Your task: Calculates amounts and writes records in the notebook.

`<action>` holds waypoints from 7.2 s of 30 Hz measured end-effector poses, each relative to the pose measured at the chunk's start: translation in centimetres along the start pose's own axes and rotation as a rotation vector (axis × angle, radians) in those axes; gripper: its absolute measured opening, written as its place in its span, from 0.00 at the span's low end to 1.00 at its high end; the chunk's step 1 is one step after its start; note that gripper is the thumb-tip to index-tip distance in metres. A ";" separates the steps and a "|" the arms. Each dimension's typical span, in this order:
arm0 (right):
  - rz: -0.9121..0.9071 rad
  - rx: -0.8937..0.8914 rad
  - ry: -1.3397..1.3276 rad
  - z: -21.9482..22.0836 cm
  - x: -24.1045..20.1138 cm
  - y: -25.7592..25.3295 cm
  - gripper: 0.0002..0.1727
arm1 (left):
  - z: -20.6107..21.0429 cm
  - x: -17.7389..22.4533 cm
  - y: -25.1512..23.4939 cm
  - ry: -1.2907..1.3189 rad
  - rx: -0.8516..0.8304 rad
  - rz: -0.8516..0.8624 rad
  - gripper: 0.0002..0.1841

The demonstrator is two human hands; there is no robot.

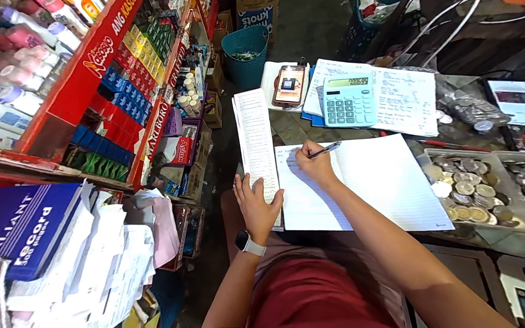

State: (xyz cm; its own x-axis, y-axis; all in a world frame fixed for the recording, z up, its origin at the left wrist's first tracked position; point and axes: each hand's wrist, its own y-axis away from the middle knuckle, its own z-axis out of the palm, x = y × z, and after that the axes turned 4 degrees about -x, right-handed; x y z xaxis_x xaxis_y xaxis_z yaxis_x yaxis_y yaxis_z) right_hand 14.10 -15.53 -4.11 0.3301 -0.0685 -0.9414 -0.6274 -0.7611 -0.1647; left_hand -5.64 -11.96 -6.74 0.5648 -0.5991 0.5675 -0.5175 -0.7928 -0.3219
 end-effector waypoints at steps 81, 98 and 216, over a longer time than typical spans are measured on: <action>0.012 0.059 0.058 -1.4 0.1 0.4 0.20 | 0.1 -0.3 0.0 -0.034 0.003 0.014 0.31; -0.019 0.107 0.072 -1.3 0.1 0.5 0.19 | -0.1 -0.3 -0.1 -0.029 -0.010 0.015 0.32; 0.195 0.116 -0.194 -3.0 -2.6 0.3 0.13 | 0.3 0.2 -0.1 0.013 0.005 -0.003 0.28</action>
State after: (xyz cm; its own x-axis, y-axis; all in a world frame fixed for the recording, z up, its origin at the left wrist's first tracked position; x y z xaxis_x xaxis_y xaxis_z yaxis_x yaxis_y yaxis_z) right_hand 15.15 -17.45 -0.81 0.0613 -0.0727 -0.9955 -0.7461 -0.6658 0.0027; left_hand -5.29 -12.01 -6.79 0.5582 -0.5953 0.5779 -0.5123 -0.7952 -0.3242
